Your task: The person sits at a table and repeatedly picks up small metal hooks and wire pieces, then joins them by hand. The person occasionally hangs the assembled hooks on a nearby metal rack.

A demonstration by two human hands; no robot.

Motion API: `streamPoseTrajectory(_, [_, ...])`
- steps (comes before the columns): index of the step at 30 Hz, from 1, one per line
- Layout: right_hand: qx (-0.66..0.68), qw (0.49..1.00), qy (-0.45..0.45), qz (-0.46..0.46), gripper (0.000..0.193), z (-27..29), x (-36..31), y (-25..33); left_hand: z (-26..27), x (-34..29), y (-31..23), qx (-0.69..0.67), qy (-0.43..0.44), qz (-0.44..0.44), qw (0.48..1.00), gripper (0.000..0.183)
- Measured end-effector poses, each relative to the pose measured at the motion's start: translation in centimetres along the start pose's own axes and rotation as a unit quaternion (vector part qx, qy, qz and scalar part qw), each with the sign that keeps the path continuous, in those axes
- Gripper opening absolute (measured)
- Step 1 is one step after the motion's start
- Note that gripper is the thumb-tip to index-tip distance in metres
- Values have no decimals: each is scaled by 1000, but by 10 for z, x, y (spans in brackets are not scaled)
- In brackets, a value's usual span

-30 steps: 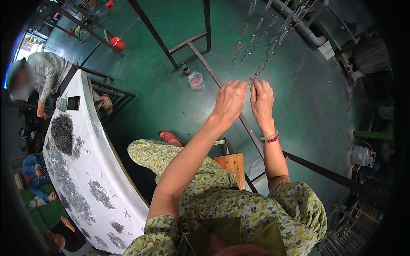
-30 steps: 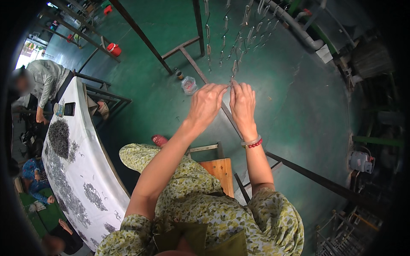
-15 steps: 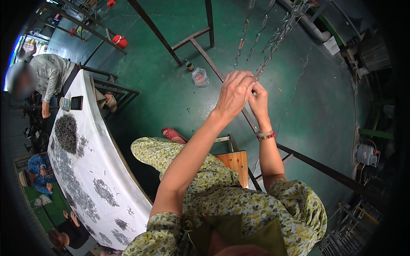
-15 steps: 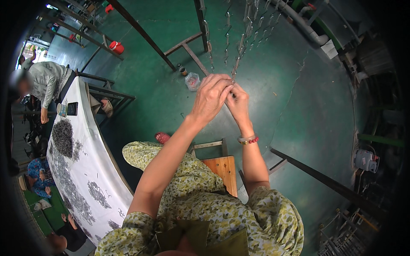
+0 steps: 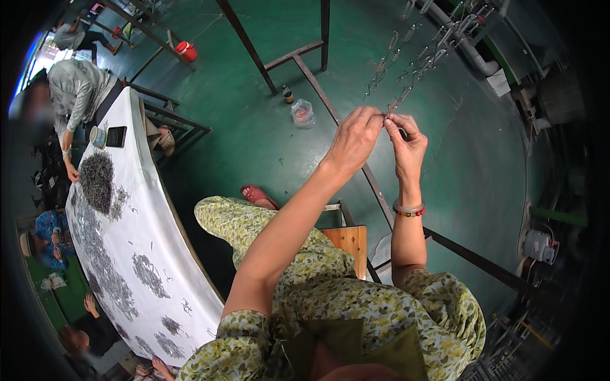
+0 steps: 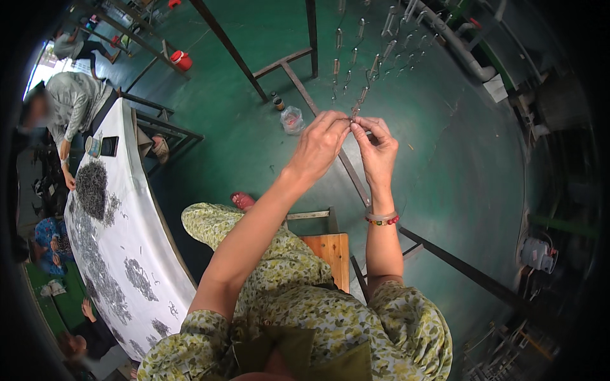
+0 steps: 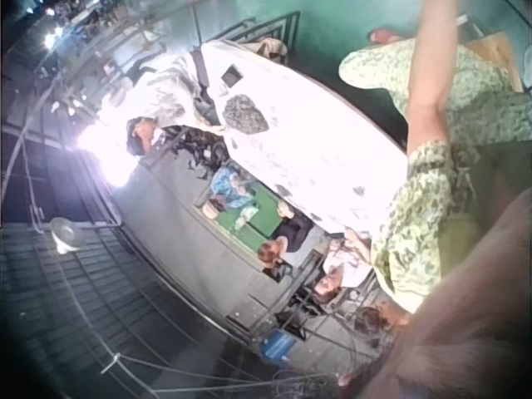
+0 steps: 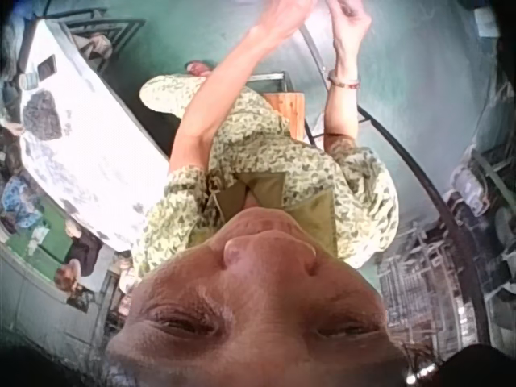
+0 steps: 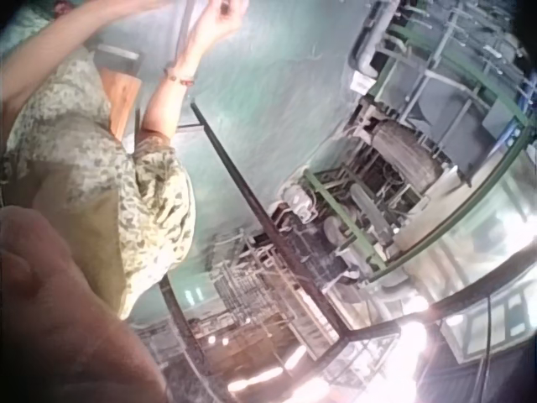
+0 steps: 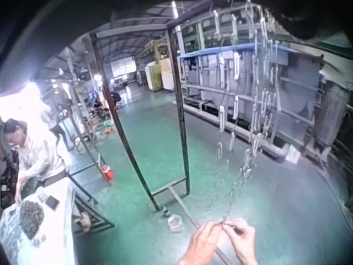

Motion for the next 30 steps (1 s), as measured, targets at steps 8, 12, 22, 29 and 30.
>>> streamPoseTrajectory(8, [-154, 980, 8, 123, 9, 3, 3, 8, 11, 1, -5, 40, 32, -31, 998, 22])
streamPoseTrajectory(12, [-303, 919, 3, 254, 8, 6, 6, 15, 16, 0, -7, 80, 69, -71, 992, 26])
streamPoseTrajectory(22, [-223, 951, -40, 210, 8, 7, 24, -9, 7, -7, -11, 88, 103, -94, 986, 26])
streamPoseTrajectory(29, [-202, 960, -58, 187, 10, -3, 41, -19, -1, -13, 7, 107, 81, -47, 990, 22])
streamPoseTrajectory(30, [-243, 953, -56, 169, 12, -12, 37, -6, -3, -15, 8, -15, 62, 65, 996, 20])
Point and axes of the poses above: each hand's wrist, its own x-axis towards the middle knuckle, its own z-axis out of the back of the hand, y = z × x, the point moved 1 cm from there along x, towards the middle knuckle, and after that the axes turned 1 degree about -y, right-handed, at the moved point
